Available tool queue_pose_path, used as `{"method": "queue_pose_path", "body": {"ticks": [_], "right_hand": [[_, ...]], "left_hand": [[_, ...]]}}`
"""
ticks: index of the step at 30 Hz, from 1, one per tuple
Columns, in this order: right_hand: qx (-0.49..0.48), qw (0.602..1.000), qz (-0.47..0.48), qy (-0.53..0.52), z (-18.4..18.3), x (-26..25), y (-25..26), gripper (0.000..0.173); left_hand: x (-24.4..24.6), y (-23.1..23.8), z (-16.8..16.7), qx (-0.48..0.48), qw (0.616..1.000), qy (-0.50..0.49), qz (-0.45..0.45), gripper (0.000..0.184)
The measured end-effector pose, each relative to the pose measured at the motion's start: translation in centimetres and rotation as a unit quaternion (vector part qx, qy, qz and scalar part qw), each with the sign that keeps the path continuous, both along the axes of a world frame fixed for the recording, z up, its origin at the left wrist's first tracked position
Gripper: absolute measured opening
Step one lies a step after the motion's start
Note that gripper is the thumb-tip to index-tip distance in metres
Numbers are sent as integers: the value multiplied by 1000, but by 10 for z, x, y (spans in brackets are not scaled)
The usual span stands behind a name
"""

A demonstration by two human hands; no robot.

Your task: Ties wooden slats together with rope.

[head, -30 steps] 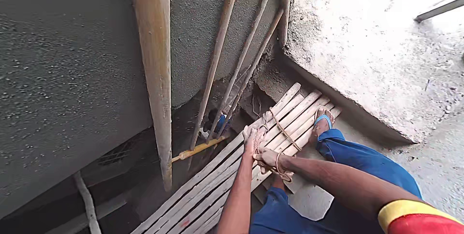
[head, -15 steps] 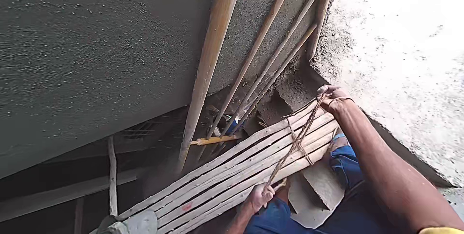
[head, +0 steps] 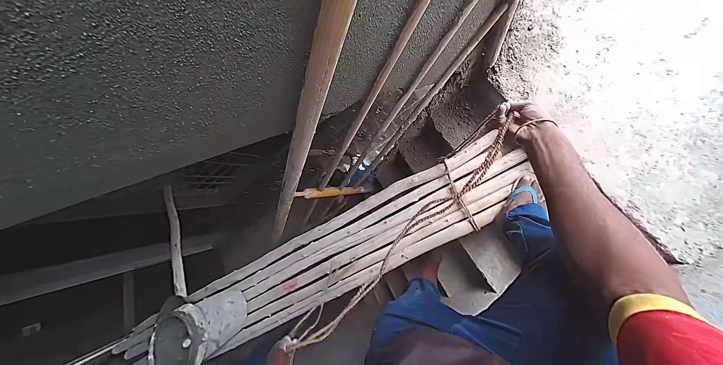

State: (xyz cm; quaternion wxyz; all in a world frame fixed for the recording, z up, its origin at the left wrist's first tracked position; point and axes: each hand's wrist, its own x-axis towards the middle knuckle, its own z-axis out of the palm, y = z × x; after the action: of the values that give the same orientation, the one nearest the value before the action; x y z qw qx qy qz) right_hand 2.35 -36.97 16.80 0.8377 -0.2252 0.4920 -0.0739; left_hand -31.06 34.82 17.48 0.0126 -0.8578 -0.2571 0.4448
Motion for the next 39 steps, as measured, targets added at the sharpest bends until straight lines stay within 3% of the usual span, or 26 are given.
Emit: {"method": "queue_pose_path", "body": {"ticks": [2, 3, 4, 5, 6, 7, 8, 9, 10, 13, 14, 16, 20, 23, 25, 26, 28, 29, 31, 34, 39], "right_hand": [[-136, 972, 192, -23, -18, 5, 35, 15], [-200, 926, 319, -37, -28, 3, 54, 26], [-263, 847, 460, -47, -38, 0, 71, 37], [-325, 732, 596, -58, -47, -3, 85, 46], [-391, 590, 704, -56, -61, -2, 96, 52], [-439, 474, 762, -38, -70, -1, 105, 55], [-464, 416, 782, -23, -73, -3, 110, 55], [-478, 406, 779, -24, -71, -1, 106, 56], [-487, 423, 764, -34, -66, 4, 97, 58], [-497, 523, 691, -36, -31, 7, 69, 56], [-513, 533, 673, -22, -21, 7, 61, 55], [-553, 513, 656, 23, -15, 5, 47, 56], [-559, 497, 659, 78, -7, 0, 32, 58], [-563, 513, 644, 73, -3, 0, 21, 56], [-567, 510, 640, 90, 0, -1, 17, 57], [-566, 507, 643, 95, 3, -2, 16, 58], [-568, 498, 648, 94, 8, -2, 13, 59], [-568, 499, 649, 89, 8, -3, 12, 59], [-568, 494, 653, 83, 10, -4, 12, 58], [-572, 468, 668, 85, 13, -8, 13, 56], [-572, 436, 693, 57, 1, -28, 22, 57]], "left_hand": [[27, -13, 9, -34, 986, -134, 89, 35], [45, -30, 17, -58, 974, -187, 114, 36], [64, -53, 28, -86, 960, -236, 125, 38], [83, -77, 40, -119, 944, -282, 127, 40], [105, -100, 51, -157, 924, -327, 120, 44], [125, -123, 62, -201, 901, -371, 104, 47], [143, -145, 74, -249, 875, -407, 83, 51], [162, -167, 82, -293, 845, -444, 49, 52], [180, -188, 88, -339, 812, -475, 12, 50], [227, -239, 94, -457, 711, -525, -97, 40], [244, -258, 93, -490, 680, -532, -123, 36], [275, -297, 84, -530, 626, -545, -176, 30], [320, -360, 28, -507, 560, -547, -361, 22], [345, -374, -43, -443, 542, -413, -582, 31], [361, -357, -102, -370, 573, -269, -680, 32], [368, -342, -127, -312, 628, -174, -692, 34], [380, -317, -168, -171, 761, -21, -625, 39], [380, -308, -181, -129, 815, 1, -564, 40], [372, -302, -199, -110, 882, -10, -459, 42], [338, -323, -243, -154, 892, -11, -424, 43], [271, -393, -319, -168, 901, 100, -389, 62]]}}
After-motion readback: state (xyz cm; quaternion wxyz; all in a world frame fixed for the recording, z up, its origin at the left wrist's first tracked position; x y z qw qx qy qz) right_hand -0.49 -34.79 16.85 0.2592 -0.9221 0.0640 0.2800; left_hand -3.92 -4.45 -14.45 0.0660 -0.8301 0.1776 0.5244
